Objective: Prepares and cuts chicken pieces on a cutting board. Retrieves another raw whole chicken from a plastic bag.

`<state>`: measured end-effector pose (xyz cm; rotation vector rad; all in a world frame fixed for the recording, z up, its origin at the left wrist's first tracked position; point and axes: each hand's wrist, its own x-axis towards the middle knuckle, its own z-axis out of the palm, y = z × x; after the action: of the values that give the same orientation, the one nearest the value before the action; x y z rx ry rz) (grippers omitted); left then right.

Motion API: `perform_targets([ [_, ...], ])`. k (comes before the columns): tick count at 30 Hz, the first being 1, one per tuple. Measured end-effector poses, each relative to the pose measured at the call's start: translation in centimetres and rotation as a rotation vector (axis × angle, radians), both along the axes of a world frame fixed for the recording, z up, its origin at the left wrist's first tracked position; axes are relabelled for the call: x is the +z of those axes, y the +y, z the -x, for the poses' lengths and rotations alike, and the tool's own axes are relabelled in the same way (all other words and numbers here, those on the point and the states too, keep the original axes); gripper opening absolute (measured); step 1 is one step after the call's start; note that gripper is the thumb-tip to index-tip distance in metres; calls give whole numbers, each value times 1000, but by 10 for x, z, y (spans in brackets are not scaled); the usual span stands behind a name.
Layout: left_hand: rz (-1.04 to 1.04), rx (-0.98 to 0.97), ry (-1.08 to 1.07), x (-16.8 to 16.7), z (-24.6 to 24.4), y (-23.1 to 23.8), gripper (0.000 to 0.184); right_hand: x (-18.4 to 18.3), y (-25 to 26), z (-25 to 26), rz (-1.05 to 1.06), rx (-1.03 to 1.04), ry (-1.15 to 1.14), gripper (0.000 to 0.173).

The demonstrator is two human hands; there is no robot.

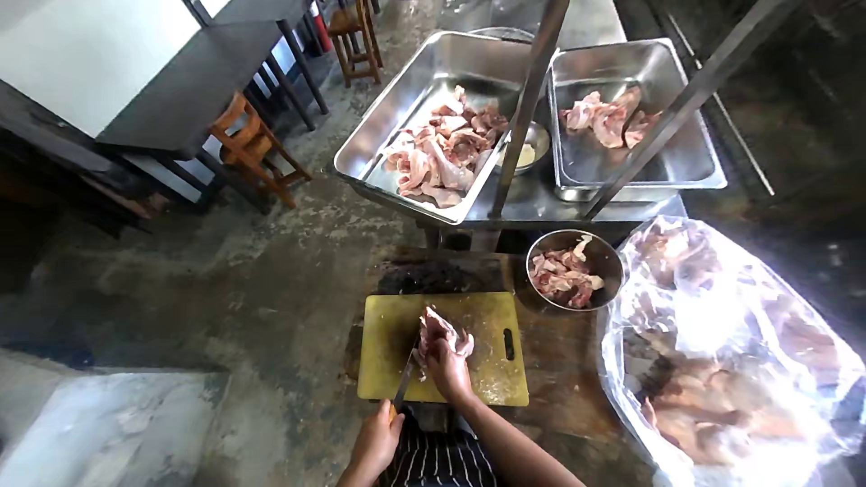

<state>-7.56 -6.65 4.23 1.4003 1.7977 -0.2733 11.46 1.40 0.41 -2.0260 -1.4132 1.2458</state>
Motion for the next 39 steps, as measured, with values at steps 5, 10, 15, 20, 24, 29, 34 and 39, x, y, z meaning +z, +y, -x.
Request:
perform_targets([
  [5,17,-5,-2,-3,3,1,49,0,13,-6,23,105,31,39],
  [10,40,-19,-1,-6,3,2,52,2,20,-10,44,199,-17,35],
  [15,51,-42,-11,-8,8,4,51,3,24,-10,66,282,-66,35],
  [20,60,-69,-4,-9,12,9,50,6,32,-13,60,380,-109,40],
  [24,65,-59,-21,-6,10,10,49,1,32,-12,50,380,-129,37],
  [29,53,-45,-26,1,6,9,47,-6,16,-8,-50,301,-107,31],
  [34,45,-7,-44,-6,6,6,46,-22,2,-9,-201,272,-107,30],
  [39,69,8,-63,-9,6,7,46,-38,-20,-13,-349,261,-113,29],
])
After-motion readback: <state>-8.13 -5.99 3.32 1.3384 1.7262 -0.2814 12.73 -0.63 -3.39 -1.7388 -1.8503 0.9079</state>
